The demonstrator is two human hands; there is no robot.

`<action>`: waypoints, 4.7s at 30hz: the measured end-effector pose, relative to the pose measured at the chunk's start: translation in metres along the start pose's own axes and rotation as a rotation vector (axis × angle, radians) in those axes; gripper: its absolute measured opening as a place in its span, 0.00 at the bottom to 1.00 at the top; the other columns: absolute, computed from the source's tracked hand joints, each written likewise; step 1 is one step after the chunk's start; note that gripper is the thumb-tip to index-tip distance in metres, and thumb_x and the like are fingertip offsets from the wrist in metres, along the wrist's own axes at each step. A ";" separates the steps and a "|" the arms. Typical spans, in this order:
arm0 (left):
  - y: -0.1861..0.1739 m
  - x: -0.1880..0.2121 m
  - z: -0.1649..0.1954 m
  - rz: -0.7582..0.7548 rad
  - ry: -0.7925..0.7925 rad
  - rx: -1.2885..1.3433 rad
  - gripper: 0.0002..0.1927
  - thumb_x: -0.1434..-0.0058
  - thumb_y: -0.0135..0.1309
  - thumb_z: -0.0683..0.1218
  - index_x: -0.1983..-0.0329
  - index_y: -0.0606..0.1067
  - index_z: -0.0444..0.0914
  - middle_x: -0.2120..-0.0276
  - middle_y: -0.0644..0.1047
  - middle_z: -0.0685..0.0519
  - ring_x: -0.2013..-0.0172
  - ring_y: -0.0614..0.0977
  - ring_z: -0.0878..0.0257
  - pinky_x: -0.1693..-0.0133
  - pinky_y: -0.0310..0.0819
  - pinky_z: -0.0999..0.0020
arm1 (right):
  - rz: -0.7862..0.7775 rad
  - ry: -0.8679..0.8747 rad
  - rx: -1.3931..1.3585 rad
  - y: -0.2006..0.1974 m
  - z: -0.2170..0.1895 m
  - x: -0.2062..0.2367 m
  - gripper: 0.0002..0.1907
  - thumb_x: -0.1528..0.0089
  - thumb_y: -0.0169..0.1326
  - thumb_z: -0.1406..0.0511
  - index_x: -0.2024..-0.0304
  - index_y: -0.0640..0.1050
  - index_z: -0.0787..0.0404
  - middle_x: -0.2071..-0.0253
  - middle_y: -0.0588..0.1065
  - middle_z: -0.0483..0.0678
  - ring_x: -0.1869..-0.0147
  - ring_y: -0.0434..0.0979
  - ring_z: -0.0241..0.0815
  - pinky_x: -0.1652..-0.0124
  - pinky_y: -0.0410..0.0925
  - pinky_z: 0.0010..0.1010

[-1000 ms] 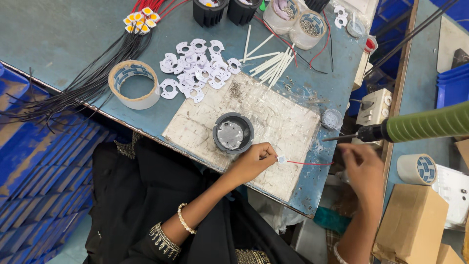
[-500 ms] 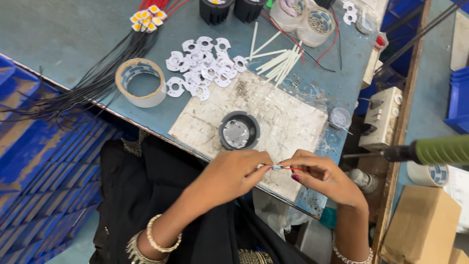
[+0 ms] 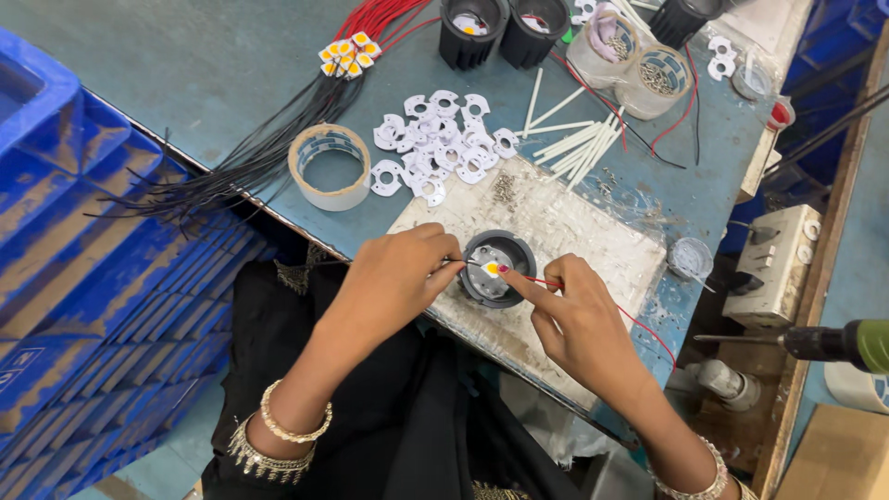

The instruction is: The person assembles LED light units by inserting a white LED module into a black plastic housing, then uses a soldering iron to attach red and black wires to the module. The person repeats this process for multiple units, placing finished assemblies on the table.

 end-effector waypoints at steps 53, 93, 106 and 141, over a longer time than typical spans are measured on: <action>0.072 0.031 -0.043 0.035 0.097 0.467 0.46 0.54 0.72 0.56 0.35 0.66 0.38 0.47 0.77 0.43 0.46 0.79 0.44 0.46 0.73 0.55 | -0.020 -0.202 0.033 0.058 0.042 -0.161 0.24 0.42 0.63 0.60 0.46 0.79 0.64 0.48 0.73 0.55 0.44 0.73 0.56 0.49 0.69 0.42; 0.080 0.030 -0.039 0.077 0.156 0.436 0.45 0.52 0.71 0.57 0.35 0.66 0.38 0.41 0.75 0.46 0.43 0.78 0.47 0.42 0.72 0.57 | -0.111 0.166 -0.392 0.013 0.050 -0.050 0.07 0.40 0.60 0.66 0.59 0.83 0.60 0.44 0.77 0.49 0.46 0.75 0.42 0.48 0.67 0.33; 0.078 0.036 -0.034 0.089 0.084 0.451 0.43 0.54 0.73 0.55 0.37 0.68 0.39 0.46 0.77 0.45 0.45 0.79 0.45 0.45 0.73 0.55 | 0.152 0.263 0.055 0.036 0.019 -0.015 0.07 0.44 0.63 0.65 0.65 0.84 0.59 0.47 0.79 0.50 0.45 0.75 0.52 0.48 0.67 0.40; 0.093 -0.027 0.046 -0.196 0.549 -0.338 0.08 0.52 0.59 0.42 0.68 0.82 0.35 0.39 0.70 0.41 0.33 0.66 0.43 0.32 0.50 0.39 | 0.293 0.516 -1.429 0.111 0.112 0.031 0.25 0.25 0.42 0.55 0.49 0.75 0.73 0.52 0.77 0.54 0.49 0.76 0.41 0.45 0.68 0.33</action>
Point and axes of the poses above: each hand's wrist, its own x-axis away from the middle knuckle, its own y-axis out of the palm, z = x × y, the point moved 8 cm from there along -x, towards the middle knuckle
